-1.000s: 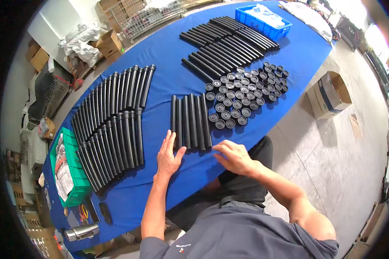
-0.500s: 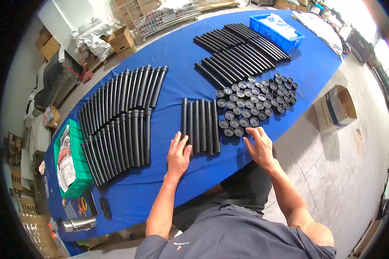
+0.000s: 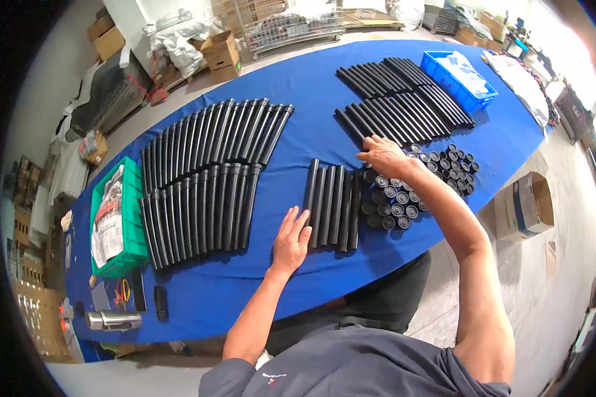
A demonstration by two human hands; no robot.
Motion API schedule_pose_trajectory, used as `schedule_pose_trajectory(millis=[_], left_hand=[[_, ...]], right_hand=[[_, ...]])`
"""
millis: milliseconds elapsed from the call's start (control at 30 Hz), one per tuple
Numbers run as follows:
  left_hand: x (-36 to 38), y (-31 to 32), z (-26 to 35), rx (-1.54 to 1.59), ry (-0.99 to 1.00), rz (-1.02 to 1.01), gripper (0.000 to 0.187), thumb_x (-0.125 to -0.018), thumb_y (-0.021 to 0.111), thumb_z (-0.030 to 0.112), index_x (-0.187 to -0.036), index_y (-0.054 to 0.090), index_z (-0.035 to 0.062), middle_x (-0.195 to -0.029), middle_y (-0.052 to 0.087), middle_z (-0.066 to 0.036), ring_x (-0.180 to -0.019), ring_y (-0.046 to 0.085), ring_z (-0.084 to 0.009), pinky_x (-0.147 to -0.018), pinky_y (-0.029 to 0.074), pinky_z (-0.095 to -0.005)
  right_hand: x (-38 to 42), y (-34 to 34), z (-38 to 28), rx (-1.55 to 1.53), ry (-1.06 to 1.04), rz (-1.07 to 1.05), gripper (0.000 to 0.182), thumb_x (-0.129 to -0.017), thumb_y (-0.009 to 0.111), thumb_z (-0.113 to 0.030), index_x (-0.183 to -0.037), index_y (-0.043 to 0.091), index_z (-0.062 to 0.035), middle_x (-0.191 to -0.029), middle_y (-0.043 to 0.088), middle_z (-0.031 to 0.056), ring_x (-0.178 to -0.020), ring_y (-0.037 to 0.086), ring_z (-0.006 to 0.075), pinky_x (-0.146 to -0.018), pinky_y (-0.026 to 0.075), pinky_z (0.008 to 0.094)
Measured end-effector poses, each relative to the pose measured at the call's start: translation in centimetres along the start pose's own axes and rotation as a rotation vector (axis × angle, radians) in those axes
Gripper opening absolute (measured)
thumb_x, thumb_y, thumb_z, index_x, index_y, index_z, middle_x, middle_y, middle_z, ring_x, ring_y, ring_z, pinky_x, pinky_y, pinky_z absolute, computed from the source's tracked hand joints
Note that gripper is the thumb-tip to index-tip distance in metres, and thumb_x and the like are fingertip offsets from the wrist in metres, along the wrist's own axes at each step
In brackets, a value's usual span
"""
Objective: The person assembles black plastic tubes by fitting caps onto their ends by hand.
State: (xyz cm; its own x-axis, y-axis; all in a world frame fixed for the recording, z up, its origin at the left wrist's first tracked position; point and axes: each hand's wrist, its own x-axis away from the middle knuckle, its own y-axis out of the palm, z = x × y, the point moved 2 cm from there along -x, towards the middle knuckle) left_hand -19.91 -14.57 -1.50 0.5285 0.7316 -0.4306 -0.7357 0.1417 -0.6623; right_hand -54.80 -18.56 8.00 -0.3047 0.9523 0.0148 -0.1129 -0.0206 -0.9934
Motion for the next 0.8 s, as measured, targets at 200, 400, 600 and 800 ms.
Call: schedule_pose_trajectory(millis=[200,400,600,800], left_hand=[[0.0,0.1,-0.1,-0.037,-0.022,-0.037,0.040,-0.107,0.055,0.034,-0.136,0.066,0.0078,-0.143,0.059,-0.025,-0.138,0.052,-0.0423,-0.115,0.043,-0.0485],[0.0,0.2,-0.1,-0.026,-0.013,-0.018,0.040,-0.106,0.056,0.033,-0.133,0.066,0.0064,-0.140,0.061,-0.023,-0.135,0.054,-0.0416,-0.115,0.043,-0.0492],[-0.1,0.4,-0.1,-0.026,0.003,0.000,0.038,-0.105,0.058,0.031,-0.132,0.067,0.0058,-0.138,0.062,-0.023,-0.134,0.055,-0.0416,-0.114,0.044,-0.0493],[0.0,0.2,-0.1,-0.032,-0.004,-0.002,0.037,-0.104,0.059,0.030,-0.131,0.066,0.0040,-0.137,0.063,-0.024,-0.133,0.055,-0.0423,-0.112,0.045,-0.0492]], right_hand=[[-1.6,0.3,0.3,0.037,-0.026,-0.119,0.031,-0.085,0.068,-0.008,-0.114,0.076,-0.0184,-0.118,0.061,0.0115,-0.120,0.057,0.0307,-0.101,0.050,0.0417],[-1.6,0.5,0.5,0.022,-0.058,-0.133,0.031,-0.088,0.066,-0.007,-0.116,0.074,-0.0171,-0.118,0.061,0.0131,-0.118,0.058,0.0319,-0.101,0.050,0.0421],[-1.4,1.0,0.7,0.000,-0.040,-0.119,0.029,-0.088,0.064,-0.007,-0.116,0.072,-0.0144,-0.118,0.061,0.0143,-0.118,0.058,0.0331,-0.101,0.050,0.0434],[-1.6,0.8,0.7,-0.013,-0.047,-0.106,0.027,-0.088,0.064,-0.007,-0.115,0.069,-0.0098,-0.118,0.060,0.0146,-0.116,0.058,0.0336,-0.101,0.050,0.0436]])
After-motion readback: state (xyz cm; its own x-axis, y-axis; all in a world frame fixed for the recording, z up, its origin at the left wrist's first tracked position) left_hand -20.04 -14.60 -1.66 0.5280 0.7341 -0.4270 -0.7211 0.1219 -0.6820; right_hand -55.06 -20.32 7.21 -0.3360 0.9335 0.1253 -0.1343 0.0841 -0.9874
